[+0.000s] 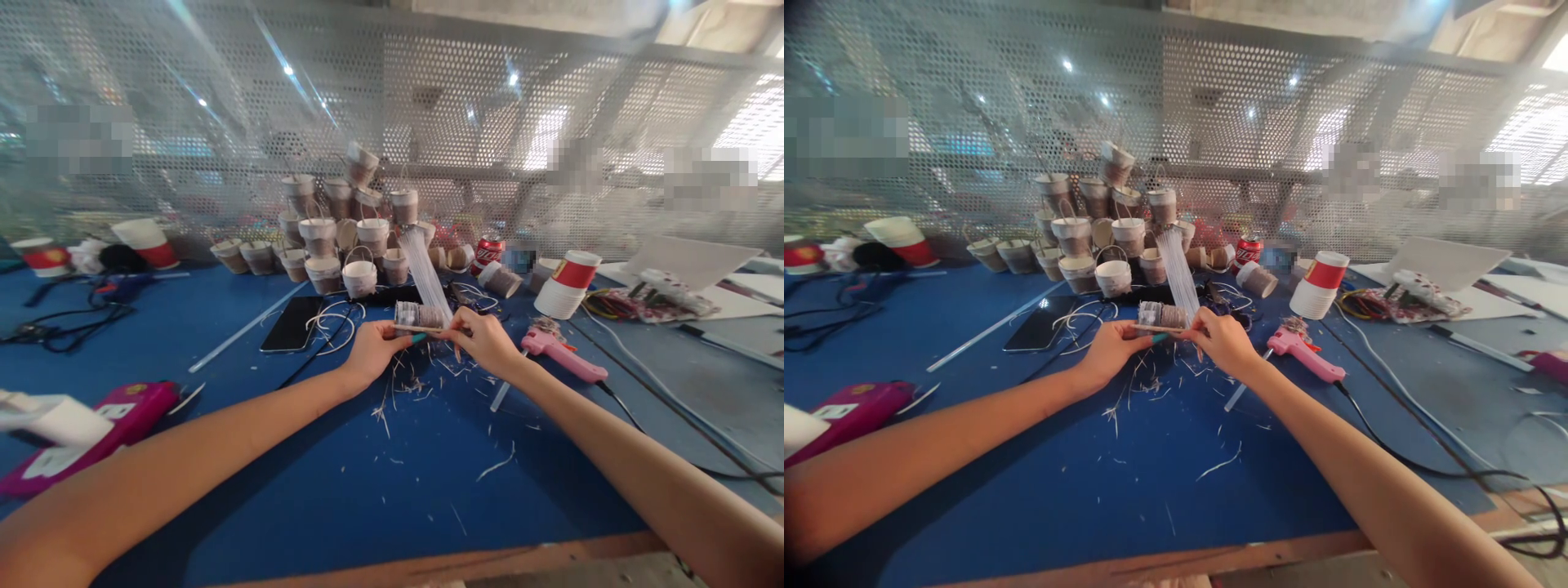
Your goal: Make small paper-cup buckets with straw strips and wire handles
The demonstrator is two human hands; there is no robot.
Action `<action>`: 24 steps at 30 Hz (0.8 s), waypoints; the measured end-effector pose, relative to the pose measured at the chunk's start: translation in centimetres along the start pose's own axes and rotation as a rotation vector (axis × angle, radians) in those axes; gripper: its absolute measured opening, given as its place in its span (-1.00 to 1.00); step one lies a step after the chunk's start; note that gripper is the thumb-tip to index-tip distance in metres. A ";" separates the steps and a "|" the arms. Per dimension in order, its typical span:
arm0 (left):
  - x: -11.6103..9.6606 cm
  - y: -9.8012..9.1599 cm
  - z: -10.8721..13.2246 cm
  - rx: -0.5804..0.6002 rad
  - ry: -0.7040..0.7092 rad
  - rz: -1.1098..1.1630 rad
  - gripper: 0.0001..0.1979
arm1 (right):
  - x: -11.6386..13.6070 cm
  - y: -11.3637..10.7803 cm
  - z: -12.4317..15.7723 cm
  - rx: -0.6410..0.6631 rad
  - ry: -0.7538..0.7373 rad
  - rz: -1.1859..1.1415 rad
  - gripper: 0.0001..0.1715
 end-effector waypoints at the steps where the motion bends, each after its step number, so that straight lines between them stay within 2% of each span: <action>1: 0.0 0.0 0.0 -0.003 -0.001 -0.004 -0.87 | 0.0 0.1 0.0 0.009 0.008 0.015 -0.80; 14: -0.3 0.0 -0.1 0.030 0.088 -0.110 -0.86 | 0.1 0.2 0.1 0.091 0.086 0.133 -0.73; 20: -0.4 -0.1 -0.1 0.030 0.108 -0.132 -0.84 | 0.2 0.0 0.0 0.090 0.066 0.170 -0.64; 22: -0.4 0.1 0.1 0.049 0.079 -0.103 -0.81 | 0.2 0.0 -0.1 0.086 0.045 0.168 -0.69; 24: -0.3 0.4 0.2 0.067 0.037 -0.057 -0.78 | 0.2 -0.3 -0.2 0.039 0.024 0.135 -0.84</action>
Point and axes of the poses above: each hand's wrist, its own z-axis away from the middle knuckle, its own y-axis out of the palm, x = y × z, the point moved 8 cm from there along -z, towards the middle knuckle, and after that the axes turned 7 degrees about -x, right-handed, at the moved point
